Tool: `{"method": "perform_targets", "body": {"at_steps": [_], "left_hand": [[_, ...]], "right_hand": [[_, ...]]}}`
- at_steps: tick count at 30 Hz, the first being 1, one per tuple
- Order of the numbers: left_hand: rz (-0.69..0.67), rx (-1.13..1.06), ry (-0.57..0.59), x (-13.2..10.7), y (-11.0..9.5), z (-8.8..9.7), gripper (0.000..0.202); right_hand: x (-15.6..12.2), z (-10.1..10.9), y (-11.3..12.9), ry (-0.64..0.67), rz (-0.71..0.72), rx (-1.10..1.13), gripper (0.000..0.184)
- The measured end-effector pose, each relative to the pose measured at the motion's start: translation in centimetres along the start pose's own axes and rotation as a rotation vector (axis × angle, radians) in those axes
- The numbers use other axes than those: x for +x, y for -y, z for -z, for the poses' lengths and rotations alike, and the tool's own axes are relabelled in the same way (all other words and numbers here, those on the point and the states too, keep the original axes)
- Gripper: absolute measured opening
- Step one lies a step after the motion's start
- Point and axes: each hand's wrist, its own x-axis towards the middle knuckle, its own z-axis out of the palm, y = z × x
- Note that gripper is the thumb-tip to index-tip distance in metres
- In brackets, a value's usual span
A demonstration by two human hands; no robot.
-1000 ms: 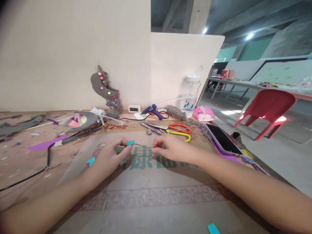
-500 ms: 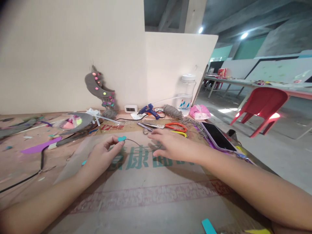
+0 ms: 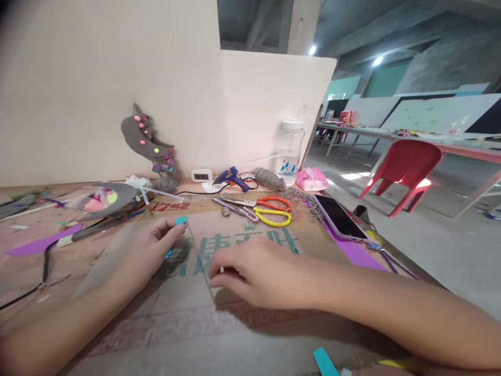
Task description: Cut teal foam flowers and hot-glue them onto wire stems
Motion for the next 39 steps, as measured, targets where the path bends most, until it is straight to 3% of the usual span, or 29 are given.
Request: {"method": "perform_targets", "body": {"at_steps": [3,6,11,14,18,21,25,31,36,39], "left_hand": [[-0.024,0.003,0.027,-0.3,-0.2,-0.2,0.03],[-0.024,0.021,0.039,-0.5,-0.8,-0.2,0.029],[0.002,0.071,0.031,-0.5,-1.2,-0.3,0.027],[-0.027,0.043,0.049,-0.4,-0.8,-0.3,0.026],[-0.006,0.023,0.089,-0.4,-0.5,-0.3,0.026],[-0.045,0.072,0.075,-0.4,-0.5,-0.2,0.024],[-0.084,0.07,0.082,-0.5,-0.6,-0.2,0.023],[-0.091,0.02,0.097,-0.4,-0.6,-0.4,0.023],[-0.117,0.0,0.103,-0.5,-0.9,-0.4,0.025],[-0.116,0.016,0.092,-0.5,-1.0,-0.4,0.025]], "right_hand": [[-0.4,0.9,1.0,0.067,0.067,-0.098,0.018],[0.5,2.2,-1.5,-0.112,0.056,-0.28,0.025],[2.2,4.9,-7.9,-0.329,-0.291,-0.273,0.026],[1.7,5.7,-7.9,-0.211,-0.314,-0.206,0.024],[0.8,5.0,-4.2,0.246,-0.114,-0.049,0.015],[0.6,3.3,-2.4,0.398,-0.03,0.014,0.009],[0.2,1.9,-2.6,0.403,-0.004,0.067,0.005],[-2.1,3.0,-3.6,0.493,-0.127,0.018,0.009],[-1.9,4.4,-5.1,0.394,-0.165,-0.138,0.015],[0.8,5.6,-7.8,0.165,-0.286,-0.335,0.021]]}}
